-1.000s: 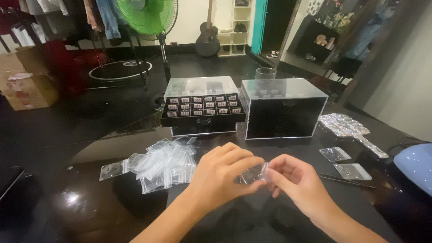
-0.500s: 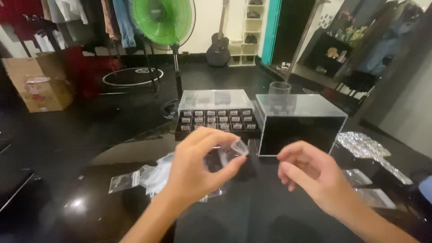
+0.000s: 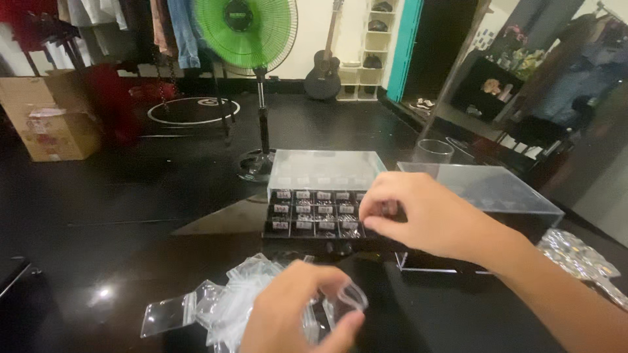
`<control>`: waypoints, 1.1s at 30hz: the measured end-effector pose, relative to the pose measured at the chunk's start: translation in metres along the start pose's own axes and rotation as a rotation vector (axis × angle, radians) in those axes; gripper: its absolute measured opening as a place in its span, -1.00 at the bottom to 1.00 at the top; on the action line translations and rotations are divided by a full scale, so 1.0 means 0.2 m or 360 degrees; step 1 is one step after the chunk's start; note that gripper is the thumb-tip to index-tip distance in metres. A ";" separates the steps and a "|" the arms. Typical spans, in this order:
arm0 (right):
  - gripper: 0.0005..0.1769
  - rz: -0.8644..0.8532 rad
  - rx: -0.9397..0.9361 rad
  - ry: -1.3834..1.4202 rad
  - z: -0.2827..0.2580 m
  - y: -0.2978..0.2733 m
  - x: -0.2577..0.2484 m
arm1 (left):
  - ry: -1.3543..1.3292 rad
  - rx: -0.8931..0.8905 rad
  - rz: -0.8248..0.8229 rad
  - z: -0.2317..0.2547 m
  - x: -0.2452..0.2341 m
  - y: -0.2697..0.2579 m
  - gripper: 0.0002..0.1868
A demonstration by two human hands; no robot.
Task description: The person places small items from a drawer into individual plastic bags.
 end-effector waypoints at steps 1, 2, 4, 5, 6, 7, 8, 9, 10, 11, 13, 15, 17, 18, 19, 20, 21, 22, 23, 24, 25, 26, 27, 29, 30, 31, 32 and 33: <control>-0.93 -0.0006 -0.0005 0.0000 -0.06 0.03 -0.02 | 0.0003 -0.0006 0.0004 0.01 -0.01 0.00 -0.68; -0.88 -0.0191 0.0161 -0.0180 -0.07 0.04 0.02 | 0.0010 -0.0022 -0.0077 0.02 0.00 0.00 -0.71; -0.83 -0.0384 0.0328 -0.0358 -0.08 0.07 0.07 | 0.0016 -0.0046 -0.0159 0.04 0.00 -0.01 -0.73; -0.83 -0.0419 0.0295 -0.0448 -0.08 0.09 0.09 | 0.0041 -0.0010 -0.0148 0.06 0.00 -0.02 -0.72; -0.82 -0.0449 0.0260 -0.0542 -0.09 0.12 0.10 | 0.0066 0.0031 -0.0133 0.07 0.00 -0.01 -0.65; -0.82 -0.0453 0.0260 -0.0544 -0.09 0.13 0.10 | 0.0065 0.0026 -0.0131 0.07 0.01 -0.01 -0.65; -0.81 -0.0535 0.0246 -0.0642 -0.09 0.13 0.13 | 0.0056 0.0093 -0.0066 0.09 0.00 -0.01 -0.60; -0.81 -0.0615 0.0231 -0.0739 -0.09 0.14 0.15 | 0.0048 0.0161 -0.0001 0.10 -0.01 -0.01 -0.55; -0.81 -0.0621 0.0227 -0.0737 -0.10 0.14 0.15 | 0.0051 0.0154 -0.0002 0.11 -0.01 -0.01 -0.55; -0.82 -0.0640 0.0219 -0.0768 -0.11 0.14 0.16 | 0.0054 0.0118 -0.0019 0.10 -0.01 -0.01 -0.52; -0.83 -0.0653 0.0211 -0.0794 -0.13 0.15 0.16 | 0.0061 0.0085 -0.0040 0.11 -0.01 -0.01 -0.48; -0.82 -0.0631 0.0198 -0.0743 -0.15 0.15 0.16 | 0.0062 0.0093 0.0011 0.13 -0.03 0.00 -0.51; -0.81 -0.0611 0.0206 -0.0734 -0.13 0.15 0.15 | 0.0035 0.0085 -0.0016 0.12 -0.02 0.01 -0.60; -0.80 -0.0593 0.0208 -0.0722 -0.13 0.15 0.15 | 0.0013 0.0073 -0.0044 0.12 -0.02 0.01 -0.68; -0.80 -0.0594 0.0209 -0.0719 -0.09 0.16 0.17 | 0.0014 0.0072 -0.0048 0.10 -0.01 0.00 -0.68; -0.84 -0.0529 0.0144 -0.0691 -0.08 0.17 0.16 | 0.0032 0.0102 -0.0027 0.09 0.00 0.00 -0.74; -0.88 -0.0464 0.0079 -0.0664 -0.06 0.18 0.16 | 0.0050 0.0132 -0.0006 0.08 0.00 -0.01 -0.75; -0.88 -0.0465 0.0081 -0.0663 -0.08 0.17 0.15 | 0.0048 0.0132 -0.0007 0.08 0.01 -0.01 -0.75; -0.86 -0.0487 0.0124 -0.0638 -0.08 0.15 0.15 | 0.0064 0.0077 -0.0022 0.07 0.02 -0.02 -0.75; -0.82 -0.0504 0.0164 -0.0613 -0.09 0.14 0.14 | 0.0083 0.0028 -0.0035 0.05 0.02 -0.02 -0.74; -0.82 -0.0500 0.0163 -0.0613 -0.07 0.14 0.14 | 0.0085 0.0031 -0.0034 0.05 0.02 -0.01 -0.74; -0.82 -0.0426 0.0129 -0.0578 -0.06 0.14 0.13 | 0.0013 -0.0093 -0.0073 0.02 0.02 -0.01 -0.77; -0.82 -0.0353 0.0094 -0.0543 -0.05 0.14 0.13 | -0.0060 -0.0216 -0.0113 0.00 0.03 -0.01 -0.79; -0.80 -0.0342 0.0113 -0.0499 -0.05 0.12 0.12 | -0.0154 -0.0384 -0.0205 -0.08 0.08 -0.03 -0.79; -0.78 -0.0321 0.0127 -0.0458 -0.05 0.11 0.11 | -0.0244 -0.0542 -0.0294 -0.14 0.12 -0.04 -0.76; -0.78 -0.0319 0.0124 -0.0458 -0.02 0.11 0.13 | -0.0241 -0.0541 -0.0291 -0.14 0.13 -0.03 -0.76; -0.81 -0.0263 0.0088 -0.0414 -0.01 0.11 0.13 | -0.0385 -0.0611 -0.0285 -0.15 0.14 -0.03 -0.78; -0.84 -0.0206 0.0052 -0.0371 0.00 0.11 0.12 | -0.0531 -0.0681 -0.0278 -0.17 0.16 -0.03 -0.79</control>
Point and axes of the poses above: each hand's wrist, its own y-axis towards the middle knuckle, its own x-axis out of the palm, z = x × y, the point moved 9 cm from there along y, towards the middle knuckle, and after that the axes turned 7 degrees about y, right-handed, at the moved point
